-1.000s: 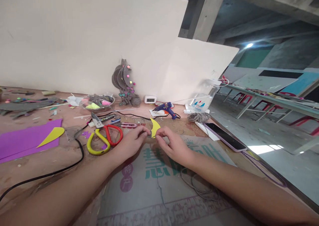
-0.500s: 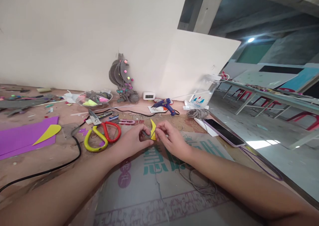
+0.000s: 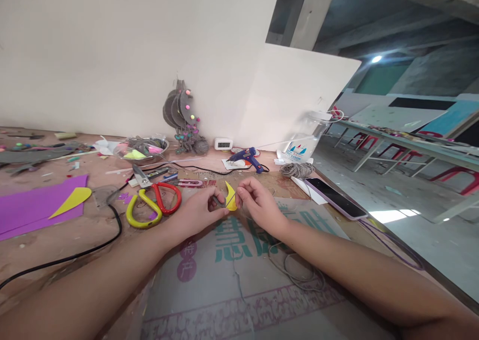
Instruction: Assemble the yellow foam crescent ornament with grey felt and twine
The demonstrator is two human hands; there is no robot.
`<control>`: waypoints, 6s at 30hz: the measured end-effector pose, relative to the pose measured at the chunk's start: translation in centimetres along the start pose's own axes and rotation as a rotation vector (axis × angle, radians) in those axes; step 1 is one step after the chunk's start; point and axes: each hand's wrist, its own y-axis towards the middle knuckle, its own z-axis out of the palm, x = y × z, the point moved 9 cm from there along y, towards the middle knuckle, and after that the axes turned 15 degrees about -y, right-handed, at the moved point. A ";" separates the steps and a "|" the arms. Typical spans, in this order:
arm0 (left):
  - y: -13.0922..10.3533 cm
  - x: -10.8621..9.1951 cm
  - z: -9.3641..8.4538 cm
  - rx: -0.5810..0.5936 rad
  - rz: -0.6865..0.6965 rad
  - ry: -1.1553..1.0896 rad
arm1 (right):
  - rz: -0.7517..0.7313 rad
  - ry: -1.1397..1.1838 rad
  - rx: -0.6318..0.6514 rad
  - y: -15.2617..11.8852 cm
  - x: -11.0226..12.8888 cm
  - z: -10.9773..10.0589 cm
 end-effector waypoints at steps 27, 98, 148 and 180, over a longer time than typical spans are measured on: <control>0.2 0.2 -0.6 -0.014 0.014 -0.125 | 0.130 0.306 0.234 1.5 -1.8 0.6; 1.1 2.2 -0.7 -0.048 -0.075 -0.284 | 0.316 0.250 0.456 -0.1 -2.3 1.9; 1.2 3.2 -2.2 -0.227 -0.144 -0.587 | 0.203 0.255 -0.085 0.9 -3.5 -2.7; 0.7 1.5 -1.4 -0.088 -0.096 -0.357 | 0.163 0.238 -0.092 0.3 -2.5 -2.1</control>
